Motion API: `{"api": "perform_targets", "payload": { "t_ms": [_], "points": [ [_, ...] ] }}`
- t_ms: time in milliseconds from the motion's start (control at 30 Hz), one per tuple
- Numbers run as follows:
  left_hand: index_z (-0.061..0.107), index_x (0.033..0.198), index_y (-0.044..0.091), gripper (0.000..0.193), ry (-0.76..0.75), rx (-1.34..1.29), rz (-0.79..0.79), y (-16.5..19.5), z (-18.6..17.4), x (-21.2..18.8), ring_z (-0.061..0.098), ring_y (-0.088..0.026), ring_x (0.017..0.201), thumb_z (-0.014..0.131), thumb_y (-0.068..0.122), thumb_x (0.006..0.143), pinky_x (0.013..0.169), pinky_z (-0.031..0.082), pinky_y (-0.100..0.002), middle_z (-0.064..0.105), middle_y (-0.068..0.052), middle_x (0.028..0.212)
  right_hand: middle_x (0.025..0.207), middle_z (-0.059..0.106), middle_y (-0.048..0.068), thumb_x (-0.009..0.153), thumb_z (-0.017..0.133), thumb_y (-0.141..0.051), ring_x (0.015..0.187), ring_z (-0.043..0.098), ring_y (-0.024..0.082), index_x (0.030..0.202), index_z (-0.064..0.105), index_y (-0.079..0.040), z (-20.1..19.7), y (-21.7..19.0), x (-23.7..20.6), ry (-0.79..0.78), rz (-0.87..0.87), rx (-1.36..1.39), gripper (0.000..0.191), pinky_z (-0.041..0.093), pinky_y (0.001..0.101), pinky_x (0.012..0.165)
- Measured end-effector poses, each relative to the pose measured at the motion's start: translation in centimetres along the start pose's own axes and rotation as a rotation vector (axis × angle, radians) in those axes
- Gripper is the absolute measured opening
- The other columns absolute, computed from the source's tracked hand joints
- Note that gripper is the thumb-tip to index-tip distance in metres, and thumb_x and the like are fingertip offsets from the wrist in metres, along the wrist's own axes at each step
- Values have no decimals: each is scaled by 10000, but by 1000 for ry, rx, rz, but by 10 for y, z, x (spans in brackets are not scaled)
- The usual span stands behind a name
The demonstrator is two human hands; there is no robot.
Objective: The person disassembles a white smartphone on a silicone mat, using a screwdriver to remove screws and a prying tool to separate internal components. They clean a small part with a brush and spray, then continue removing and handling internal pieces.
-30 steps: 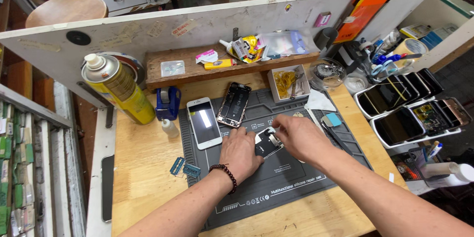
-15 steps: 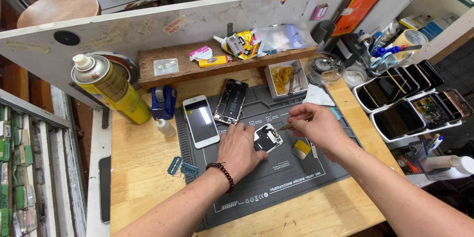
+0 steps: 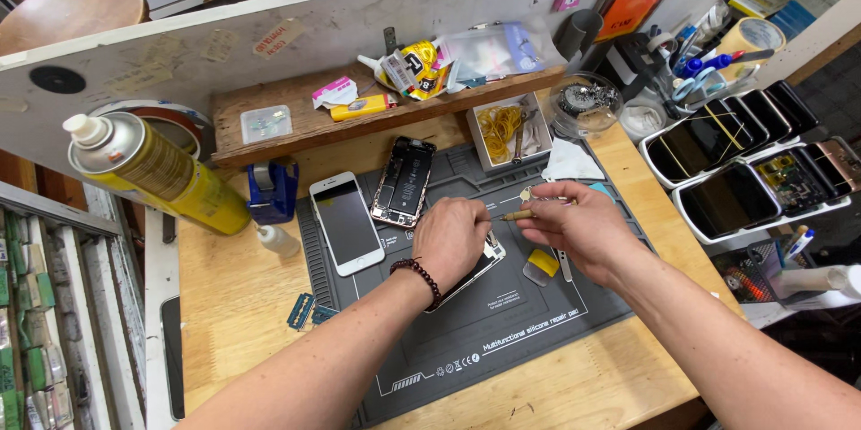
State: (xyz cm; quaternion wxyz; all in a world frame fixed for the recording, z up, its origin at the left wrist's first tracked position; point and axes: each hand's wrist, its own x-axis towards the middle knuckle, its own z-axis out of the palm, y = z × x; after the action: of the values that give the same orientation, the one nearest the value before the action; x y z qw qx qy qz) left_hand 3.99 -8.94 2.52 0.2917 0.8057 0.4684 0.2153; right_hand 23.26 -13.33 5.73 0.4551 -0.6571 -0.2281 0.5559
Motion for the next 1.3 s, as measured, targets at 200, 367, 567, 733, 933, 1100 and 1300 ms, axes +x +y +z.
{"api": "perform_targets", "payload": {
  "t_ms": [200, 367, 567, 733, 933, 1100, 1300],
  "points": [
    [780, 895, 88, 122, 17, 12, -122, -8, 10, 38, 708, -364, 911, 666, 119, 860, 838, 565, -477, 741, -154, 952, 1012, 686, 166, 988, 534, -67, 899, 731, 269, 1263, 497, -13, -20, -1, 24, 147, -77, 24, 282, 626, 342, 770],
    [767, 973, 84, 154, 23, -15, -116, -10, 14, 35, 693, -366, 956, 658, 112, 868, 870, 551, -469, 733, -166, 971, 909, 642, 122, 959, 447, -14, 824, 713, 230, 1242, 519, -7, -39, 11, 35, 110, -151, -46, 292, 634, 354, 746],
    [718, 1062, 24, 271, 20, 110, -29, -5, -3, -25, 592, -358, 1075, 733, 144, 820, 985, 465, -446, 668, -159, 1050, 836, 649, 67, 934, 521, -64, 698, 607, 197, 1154, 668, -32, -27, 26, 37, 1, -163, -248, 266, 528, 333, 620],
    [663, 1162, 3, 518, -60, 182, -69, 1, -14, -51, 544, -329, 1131, 843, 243, 740, 999, 425, -448, 619, -155, 1125, 816, 772, 73, 810, 779, -260, 746, 744, 223, 973, 779, -78, 15, 35, 16, -24, -283, -1065, 244, 576, 355, 718],
    [679, 1192, 21, 576, -70, 178, -117, 1, -22, -59, 544, -313, 1143, 874, 283, 718, 987, 417, -448, 626, -133, 1120, 871, 776, 152, 795, 814, -303, 843, 751, 313, 944, 795, -80, 42, 48, -1, 88, -399, -1199, 269, 578, 402, 810],
    [692, 1161, 26, 561, -122, 172, -165, 0, -29, -61, 537, -283, 1149, 886, 312, 719, 1002, 411, -430, 620, -114, 1125, 866, 793, 124, 807, 803, -268, 798, 763, 257, 956, 803, -74, 40, 53, 5, 79, -320, -1070, 245, 582, 370, 773],
    [697, 1142, 25, 534, -138, 174, -165, 1, -34, -63, 530, -274, 1149, 886, 307, 730, 1013, 400, -433, 615, -107, 1121, 878, 806, 99, 842, 782, -224, 773, 744, 227, 1008, 791, -63, 28, 52, 8, 61, -245, -879, 232, 579, 363, 707]
  ]
}}
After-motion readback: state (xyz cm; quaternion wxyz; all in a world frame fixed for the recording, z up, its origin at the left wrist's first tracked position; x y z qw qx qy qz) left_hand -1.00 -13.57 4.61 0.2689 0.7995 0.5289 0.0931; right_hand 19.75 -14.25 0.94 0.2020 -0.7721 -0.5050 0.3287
